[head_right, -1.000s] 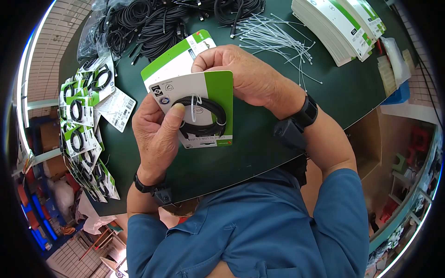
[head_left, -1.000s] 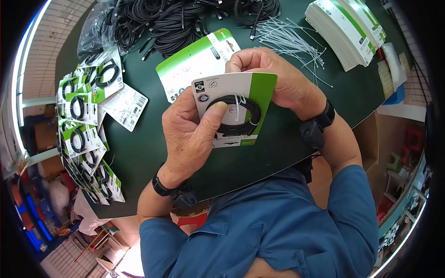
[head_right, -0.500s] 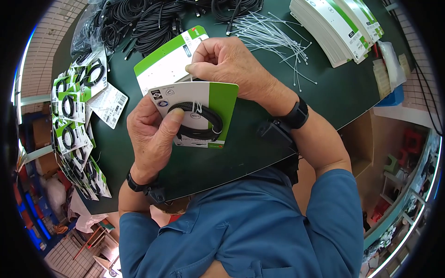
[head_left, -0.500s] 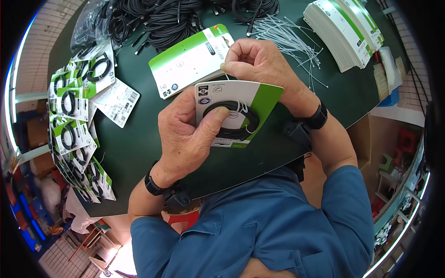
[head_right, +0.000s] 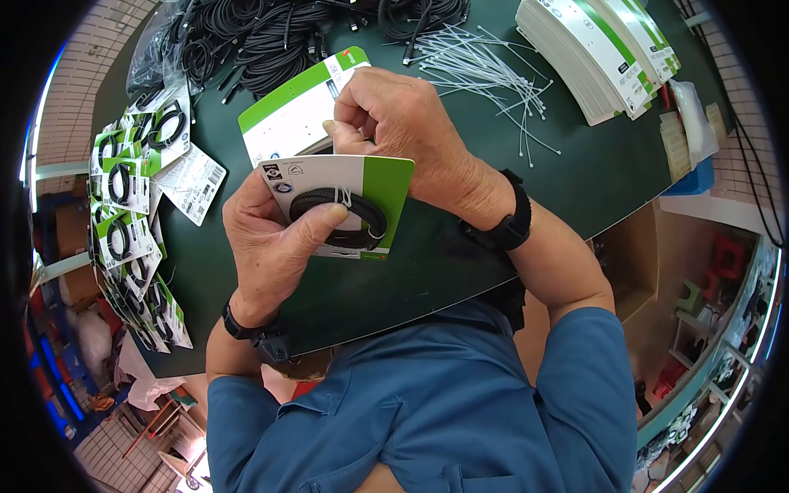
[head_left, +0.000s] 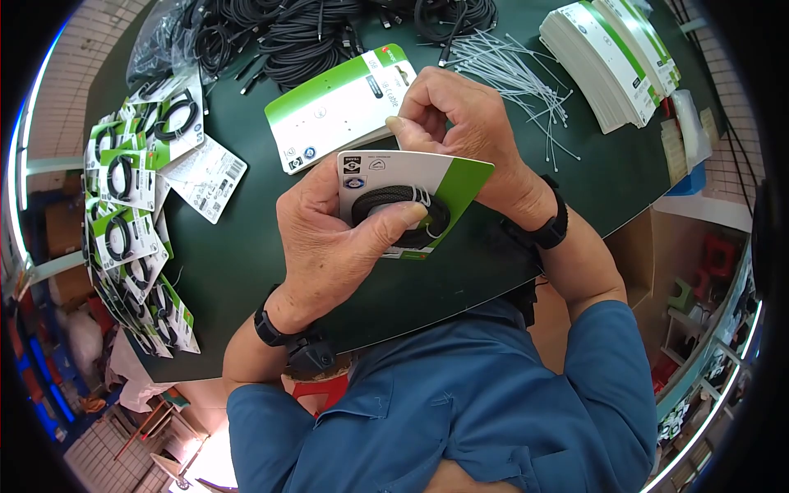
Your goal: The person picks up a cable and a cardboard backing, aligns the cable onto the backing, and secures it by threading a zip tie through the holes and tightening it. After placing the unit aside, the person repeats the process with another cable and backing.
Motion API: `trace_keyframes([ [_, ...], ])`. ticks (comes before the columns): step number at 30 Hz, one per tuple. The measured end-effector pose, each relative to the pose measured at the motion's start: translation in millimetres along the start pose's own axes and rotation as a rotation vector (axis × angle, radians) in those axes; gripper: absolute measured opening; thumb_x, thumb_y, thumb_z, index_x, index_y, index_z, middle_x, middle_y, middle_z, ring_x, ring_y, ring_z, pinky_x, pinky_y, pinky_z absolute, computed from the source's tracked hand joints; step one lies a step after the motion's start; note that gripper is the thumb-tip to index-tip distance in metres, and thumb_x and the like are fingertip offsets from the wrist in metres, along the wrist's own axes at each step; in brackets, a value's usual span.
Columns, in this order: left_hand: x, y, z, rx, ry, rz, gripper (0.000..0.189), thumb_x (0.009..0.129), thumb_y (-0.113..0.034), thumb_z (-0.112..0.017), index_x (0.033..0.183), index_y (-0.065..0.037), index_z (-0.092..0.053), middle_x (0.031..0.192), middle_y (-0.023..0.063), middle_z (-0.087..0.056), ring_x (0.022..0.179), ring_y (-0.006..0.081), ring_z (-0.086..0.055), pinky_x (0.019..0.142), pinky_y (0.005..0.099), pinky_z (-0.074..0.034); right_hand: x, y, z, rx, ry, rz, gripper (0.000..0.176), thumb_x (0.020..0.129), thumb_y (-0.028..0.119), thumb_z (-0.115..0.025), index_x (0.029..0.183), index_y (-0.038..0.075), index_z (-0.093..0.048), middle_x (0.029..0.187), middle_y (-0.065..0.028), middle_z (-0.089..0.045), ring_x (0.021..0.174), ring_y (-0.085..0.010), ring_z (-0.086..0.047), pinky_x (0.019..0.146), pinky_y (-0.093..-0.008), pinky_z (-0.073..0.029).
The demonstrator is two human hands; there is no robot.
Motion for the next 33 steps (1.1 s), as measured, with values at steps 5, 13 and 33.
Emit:
trace_keyframes([
  [5, 0.1, 1.5, 0.2, -0.002, -0.050, -0.031, 0.032, 0.085, 0.000, -0.083, 0.115, 0.004, -0.069, 0.099, 0.0079, -0.077, 0.089, 0.0104, -0.070, 0.080, 0.0265, -0.059, 4.3, 7.0, 9.4, -0.116, -0.077, 0.135, 0.019, 0.081, -0.006, -0.076, 0.080, 0.003, -0.059, 0.076, -0.0019, -0.060, 0.059, -0.0077, -0.054, 0.053, -0.0236, -0.044],
  [13, 5.1, 3.0, 3.3, -0.057, 0.021, 0.102, 0.023, 0.086, -0.004, -0.081, 0.105, 0.001, -0.069, 0.095, 0.0046, -0.074, 0.086, 0.0074, -0.067, 0.077, 0.0251, -0.056, 5.9, 7.8, 25.0, -0.015, -0.092, -0.021, 0.018, 0.083, -0.011, -0.070, 0.085, 0.001, -0.058, 0.082, -0.0025, -0.058, 0.068, -0.0086, -0.053, 0.061, -0.0226, -0.042],
  [33, 18.2, -42.4, 121.9, -0.174, -0.294, -0.049, 0.028, 0.095, -0.006, -0.076, 0.120, 0.002, -0.065, 0.107, 0.0088, -0.075, 0.093, 0.0140, -0.073, 0.084, 0.0302, -0.061, 6.7, -24.6, 58.8, 0.287, -0.293, -0.233, 0.012, 0.100, -0.001, -0.062, 0.090, 0.004, -0.058, 0.081, 0.0023, -0.055, 0.065, -0.0031, -0.047, 0.057, -0.0195, -0.037],
])
Point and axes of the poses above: each hand's wrist, its own x-axis towards the middle knuckle, its own z-axis out of the back of the hand, y = z × x, the point moved 5 cm from there along x, towards the middle knuckle
